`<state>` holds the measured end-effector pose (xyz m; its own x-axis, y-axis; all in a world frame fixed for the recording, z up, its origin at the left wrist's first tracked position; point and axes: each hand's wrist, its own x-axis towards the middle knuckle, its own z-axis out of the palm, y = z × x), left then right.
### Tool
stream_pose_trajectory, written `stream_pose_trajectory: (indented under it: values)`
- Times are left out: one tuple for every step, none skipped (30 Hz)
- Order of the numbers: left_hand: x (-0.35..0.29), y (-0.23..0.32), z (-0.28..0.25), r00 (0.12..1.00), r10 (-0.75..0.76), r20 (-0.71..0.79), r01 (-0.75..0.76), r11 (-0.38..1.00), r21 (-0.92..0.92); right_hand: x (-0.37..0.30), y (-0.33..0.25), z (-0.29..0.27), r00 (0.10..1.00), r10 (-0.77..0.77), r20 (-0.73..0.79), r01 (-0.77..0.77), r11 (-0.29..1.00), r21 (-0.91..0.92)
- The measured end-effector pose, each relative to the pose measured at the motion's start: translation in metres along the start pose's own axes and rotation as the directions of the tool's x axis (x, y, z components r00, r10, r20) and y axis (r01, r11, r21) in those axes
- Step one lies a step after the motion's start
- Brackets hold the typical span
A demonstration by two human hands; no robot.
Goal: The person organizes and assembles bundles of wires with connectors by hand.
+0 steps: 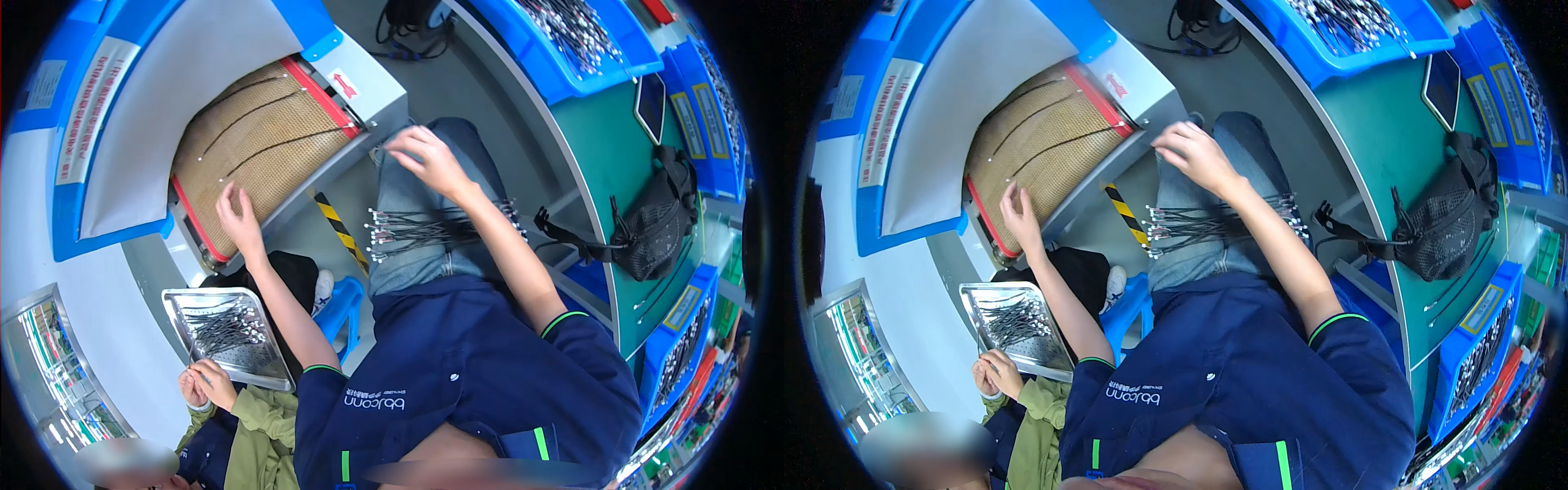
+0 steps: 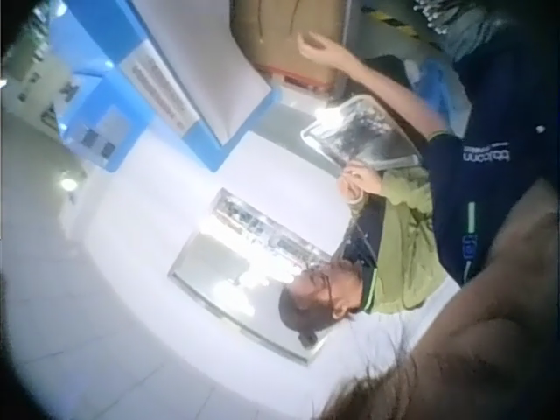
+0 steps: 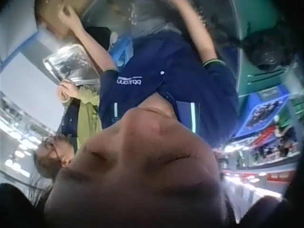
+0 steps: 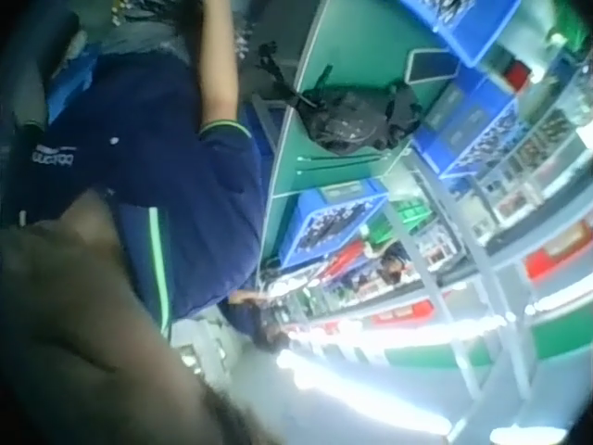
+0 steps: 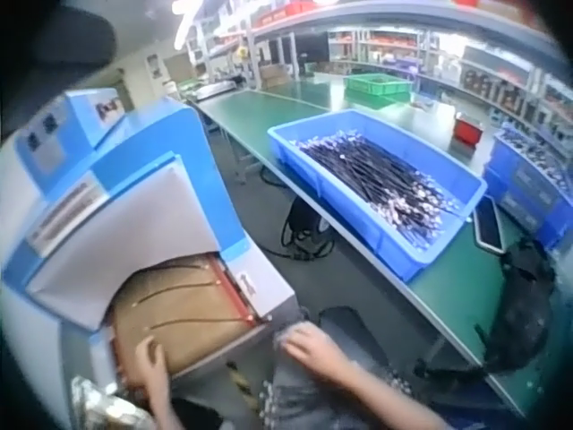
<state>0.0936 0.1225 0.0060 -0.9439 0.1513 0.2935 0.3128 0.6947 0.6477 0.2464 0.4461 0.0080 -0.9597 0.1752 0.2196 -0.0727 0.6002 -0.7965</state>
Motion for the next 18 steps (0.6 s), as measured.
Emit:
stream_pose_trajectory:
  values:
    - [-0.018,0.010,0.016,1.000,-0.001,-0.006,0.001,0.999,-0.040,-0.021,0.018,-0.007,0.996,0.060,0.059,-0.061,0.998,0.025]
    - [-0.040,0.020,0.029,0.997,-0.065,0.050,0.070,0.990,-0.125,-0.043,0.031,-0.014,0.995,0.074,0.063,-0.076,0.997,0.024]
    - [-0.063,0.025,0.045,0.978,-0.166,0.130,0.193,0.952,-0.236,-0.065,0.044,-0.022,0.969,0.147,0.200,-0.141,0.989,-0.046]
    - [-0.084,0.033,0.061,0.977,-0.123,0.175,0.166,0.953,-0.255,-0.082,0.055,-0.031,0.919,0.220,0.327,-0.190,0.974,-0.123]
    - [-0.105,0.044,0.073,0.972,-0.080,0.220,0.140,0.952,-0.273,-0.101,0.064,-0.036,0.916,0.231,0.328,-0.201,0.972,-0.122]
    - [-0.125,0.056,0.083,0.957,-0.052,0.287,0.130,0.957,-0.260,-0.119,0.072,-0.040,0.887,0.282,0.365,-0.235,0.957,-0.168]
    - [-0.141,0.069,0.093,0.935,-0.022,0.353,0.117,0.961,-0.249,-0.134,0.080,-0.044,0.855,0.334,0.396,-0.267,0.939,-0.216]
    - [-0.157,0.077,0.102,0.919,-0.019,0.394,0.133,0.955,-0.263,-0.145,0.084,-0.048,0.852,0.334,0.403,-0.274,0.941,-0.199]
    - [-0.172,0.083,0.111,0.901,-0.015,0.434,0.149,0.949,-0.277,-0.154,0.089,-0.051,0.852,0.338,0.400,-0.279,0.939,-0.199]
    - [-0.185,0.094,0.117,0.872,-0.053,0.486,0.220,0.931,-0.292,-0.162,0.091,-0.055,0.854,0.318,0.413,-0.261,0.946,-0.189]
    - [-0.193,0.100,0.120,0.855,0.013,0.519,0.149,0.952,-0.269,-0.168,0.094,-0.059,0.856,0.297,0.424,-0.243,0.954,-0.179]
    - [-0.200,0.105,0.123,0.833,0.026,0.552,0.138,0.957,-0.254,-0.173,0.096,-0.062,0.856,0.300,0.421,-0.246,0.953,-0.178]
    - [-0.207,0.110,0.125,0.811,0.037,0.584,0.128,0.962,-0.240,-0.177,0.096,-0.065,0.852,0.308,0.424,-0.255,0.950,-0.178]
    - [-0.214,0.116,0.127,0.810,0.039,0.585,0.127,0.963,-0.239,-0.181,0.096,-0.068,0.847,0.316,0.427,-0.263,0.948,-0.179]
    - [-0.219,0.121,0.128,0.817,0.055,0.574,0.094,0.969,-0.227,-0.184,0.094,-0.071,0.848,0.317,0.425,-0.265,0.948,-0.178]
    - [-0.224,0.125,0.128,0.825,0.070,0.561,0.062,0.975,-0.213,-0.187,0.091,-0.073,0.876,0.295,0.382,-0.254,0.955,-0.153]
    - [-0.228,0.128,0.129,0.825,0.071,0.560,0.060,0.975,-0.212,-0.190,0.087,-0.076,0.901,0.272,0.337,-0.242,0.962,-0.130]
    - [-0.231,0.130,0.131,0.831,0.110,0.545,0.006,0.979,-0.206,-0.191,0.084,-0.080,0.902,0.271,0.336,-0.241,0.962,-0.129]
